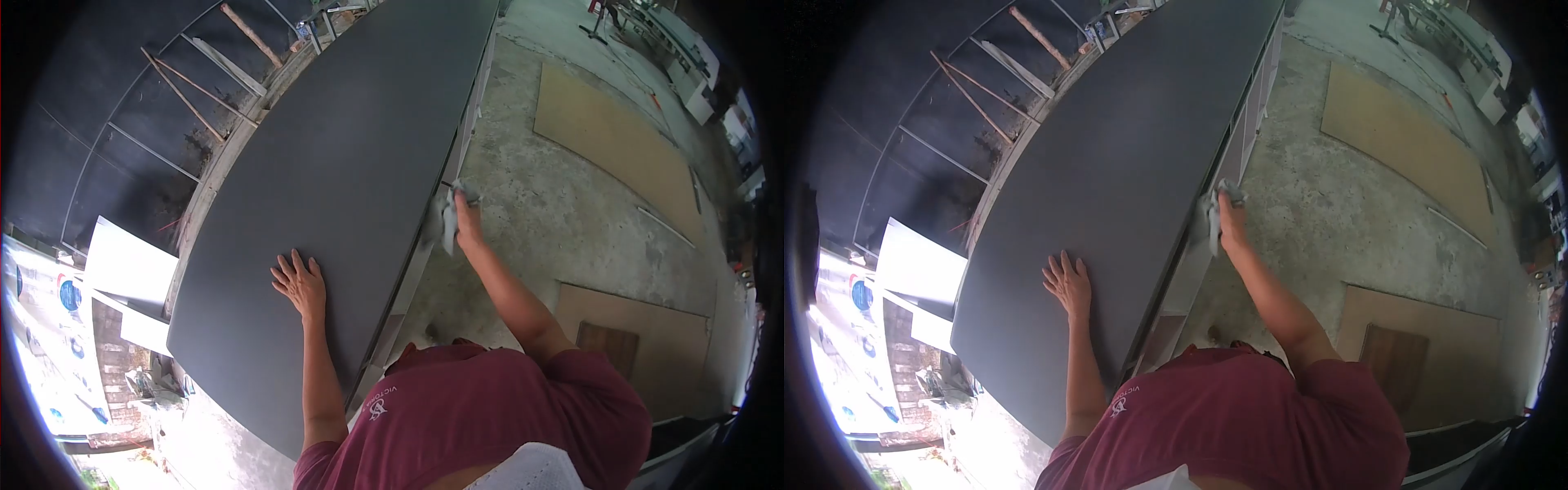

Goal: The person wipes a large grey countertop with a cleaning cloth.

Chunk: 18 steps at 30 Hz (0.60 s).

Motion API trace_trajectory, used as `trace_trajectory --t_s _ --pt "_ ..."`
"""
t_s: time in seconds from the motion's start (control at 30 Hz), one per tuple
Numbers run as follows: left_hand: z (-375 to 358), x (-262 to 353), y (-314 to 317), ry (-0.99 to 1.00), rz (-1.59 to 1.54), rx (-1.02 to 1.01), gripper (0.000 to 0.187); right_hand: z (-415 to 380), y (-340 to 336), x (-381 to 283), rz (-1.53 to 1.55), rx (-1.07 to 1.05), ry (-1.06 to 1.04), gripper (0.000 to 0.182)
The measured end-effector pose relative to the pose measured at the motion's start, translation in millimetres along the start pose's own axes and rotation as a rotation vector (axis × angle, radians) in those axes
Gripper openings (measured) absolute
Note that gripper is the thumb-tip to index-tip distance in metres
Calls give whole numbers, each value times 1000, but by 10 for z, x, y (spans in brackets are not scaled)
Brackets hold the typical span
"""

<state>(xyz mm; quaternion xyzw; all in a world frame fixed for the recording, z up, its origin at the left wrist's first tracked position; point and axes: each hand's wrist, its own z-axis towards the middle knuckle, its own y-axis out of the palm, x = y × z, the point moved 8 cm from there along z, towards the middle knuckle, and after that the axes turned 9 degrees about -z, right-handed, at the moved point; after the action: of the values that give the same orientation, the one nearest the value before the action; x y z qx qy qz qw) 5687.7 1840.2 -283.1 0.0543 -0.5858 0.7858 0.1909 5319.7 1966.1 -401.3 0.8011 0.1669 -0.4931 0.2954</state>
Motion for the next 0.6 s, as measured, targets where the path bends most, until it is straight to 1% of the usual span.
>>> trace_trajectory --t_s 0.07,0.1,0.17,0.23,0.27,0.33,0.37,0.43,0.47,0.53,0.57,0.6 --pt "43 -13 4 -5 9 -7 49 -143 256 -586 -168 57 -265 35" --pt "114 63 26 -6 5 -3 49 -184 379 -435 -254 -50 -200 37" --pt "224 177 80 -15 -10 10 49 -169 380 -158 -574 183 -582 41" --pt "352 282 145 -40 -7 -7 49 -278 367 -188 -574 81 -618 49" --pt "442 383 194 -26 -26 2 49 -345 352 -393 -574 96 -639 49" --pt "585 528 322 3 -51 8 50 -502 394 -581 -448 -34 -301 40" --pt "674 627 380 14 -59 11 50 -459 406 -665 -445 -24 -310 40" --pt "820 903 541 64 -55 6 50 -497 436 -1082 -642 137 -690 38" --pt "889 1042 591 69 -67 14 50 -466 474 -1184 -643 143 -704 38" --pt "1064 1357 736 83 -90 -19 51 -497 926 -1376 -1010 -71 -992 40" --pt "1130 1523 787 93 -110 -24 51 -339 1050 -1219 -1042 -223 -899 45" --pt "1196 1692 845 96 -112 -23 51 -240 1067 -1183 -1042 -219 -901 45"
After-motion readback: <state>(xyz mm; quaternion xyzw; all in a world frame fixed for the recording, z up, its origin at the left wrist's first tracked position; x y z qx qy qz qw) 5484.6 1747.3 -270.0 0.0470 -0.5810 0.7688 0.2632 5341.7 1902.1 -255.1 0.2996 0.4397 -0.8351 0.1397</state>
